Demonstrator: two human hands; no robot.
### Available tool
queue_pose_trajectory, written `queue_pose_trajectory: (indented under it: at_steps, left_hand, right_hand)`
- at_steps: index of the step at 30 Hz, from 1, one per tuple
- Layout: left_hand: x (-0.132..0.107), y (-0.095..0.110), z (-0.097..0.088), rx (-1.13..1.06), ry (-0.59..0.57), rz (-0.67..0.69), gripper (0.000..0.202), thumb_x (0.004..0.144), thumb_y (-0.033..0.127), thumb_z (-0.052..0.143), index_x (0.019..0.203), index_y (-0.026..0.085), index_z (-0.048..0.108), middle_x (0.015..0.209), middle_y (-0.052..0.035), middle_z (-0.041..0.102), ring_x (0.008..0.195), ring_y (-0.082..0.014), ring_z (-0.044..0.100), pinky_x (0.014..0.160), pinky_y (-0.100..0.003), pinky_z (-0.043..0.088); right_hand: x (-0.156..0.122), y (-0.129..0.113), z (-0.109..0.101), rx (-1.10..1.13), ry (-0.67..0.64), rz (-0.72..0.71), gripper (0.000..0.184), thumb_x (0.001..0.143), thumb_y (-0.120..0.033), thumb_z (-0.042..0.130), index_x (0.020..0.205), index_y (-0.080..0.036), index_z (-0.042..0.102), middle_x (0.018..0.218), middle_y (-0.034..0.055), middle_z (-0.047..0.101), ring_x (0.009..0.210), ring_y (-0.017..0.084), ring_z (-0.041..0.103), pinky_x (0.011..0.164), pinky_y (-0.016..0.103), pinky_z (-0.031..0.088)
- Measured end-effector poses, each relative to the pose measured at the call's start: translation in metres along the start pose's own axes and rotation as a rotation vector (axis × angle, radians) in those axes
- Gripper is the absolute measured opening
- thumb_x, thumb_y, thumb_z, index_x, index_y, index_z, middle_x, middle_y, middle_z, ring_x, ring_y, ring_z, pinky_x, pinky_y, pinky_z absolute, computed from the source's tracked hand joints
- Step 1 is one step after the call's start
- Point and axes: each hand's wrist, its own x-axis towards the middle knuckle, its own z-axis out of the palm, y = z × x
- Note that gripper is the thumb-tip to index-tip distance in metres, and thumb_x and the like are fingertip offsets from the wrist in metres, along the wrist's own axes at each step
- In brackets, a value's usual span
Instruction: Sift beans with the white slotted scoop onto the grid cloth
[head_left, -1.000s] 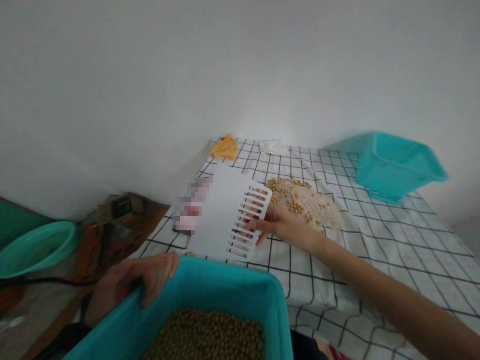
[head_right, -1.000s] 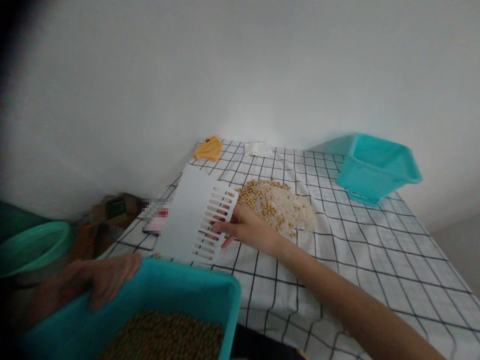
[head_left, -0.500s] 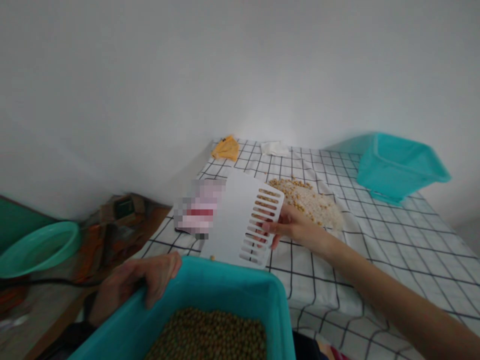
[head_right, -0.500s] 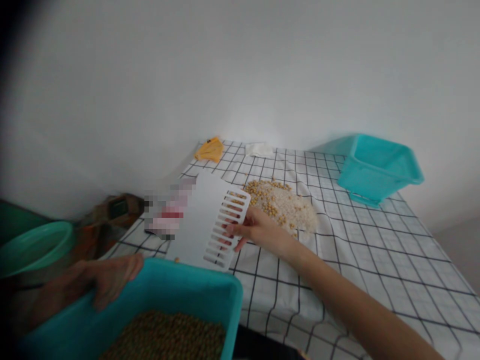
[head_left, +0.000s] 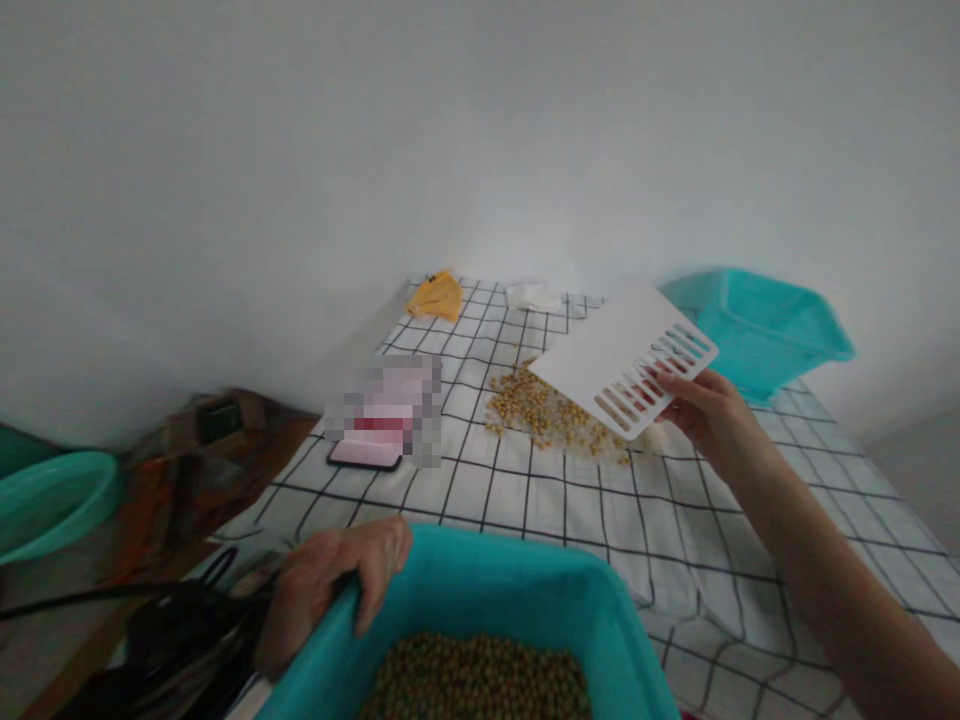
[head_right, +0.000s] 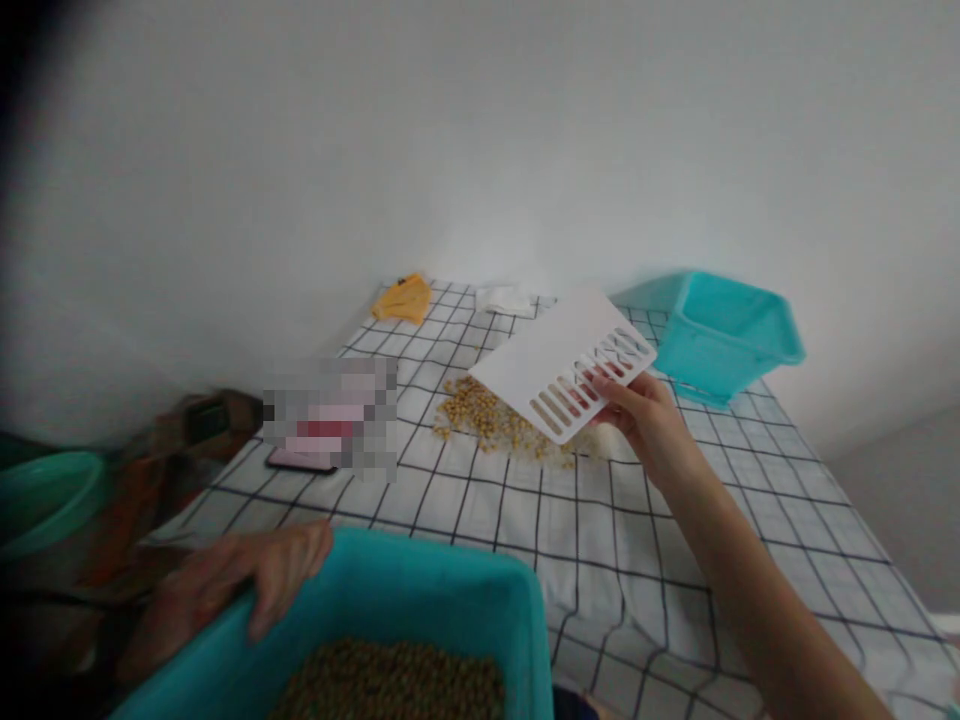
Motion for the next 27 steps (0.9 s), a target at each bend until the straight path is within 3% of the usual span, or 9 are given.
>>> queue_pose_trajectory:
  at_steps: [5, 12, 27]
  left_hand:
    - [0.005, -0.001, 0.016, -0.006, -0.023, 0.012, 0.070, 0.108, 0.045, 0.024, 0.051, 0.020, 0.057, 0.045, -0.0032, 0.054, 0.049, -0.0186, 0.048, 0.059, -0.035, 0.046]
    - [0.003, -0.007, 0.037, -0.003, 0.070, -0.016, 0.069, 0.107, 0.048, 0.026, 0.051, 0.022, 0.059, 0.045, -0.0031, 0.052, 0.051, -0.0205, 0.047, 0.061, -0.037, 0.044]
    - [-0.001, -0.009, 0.046, 0.003, 0.130, 0.021, 0.065, 0.104, 0.051, 0.028, 0.052, 0.023, 0.056, 0.042, -0.0024, 0.050, 0.048, -0.0204, 0.044, 0.057, -0.038, 0.040]
  right_hand:
    - [0.002, 0.012, -0.016, -0.003, 0.051, 0.011, 0.023, 0.077, -0.036, 0.081, 0.092, -0.021, 0.074, 0.091, 0.0057, 0.078, 0.076, 0.021, 0.073, 0.064, 0.030, 0.060]
    - [-0.007, 0.011, -0.013, -0.109, -0.026, -0.031, 0.024, 0.080, -0.038, 0.079, 0.093, -0.019, 0.072, 0.092, 0.0066, 0.077, 0.078, 0.023, 0.073, 0.064, 0.032, 0.060]
    - [-0.011, 0.012, -0.006, -0.217, -0.090, -0.083, 0.025, 0.081, -0.042, 0.078, 0.092, -0.020, 0.072, 0.090, 0.0071, 0.077, 0.075, 0.023, 0.072, 0.061, 0.032, 0.060]
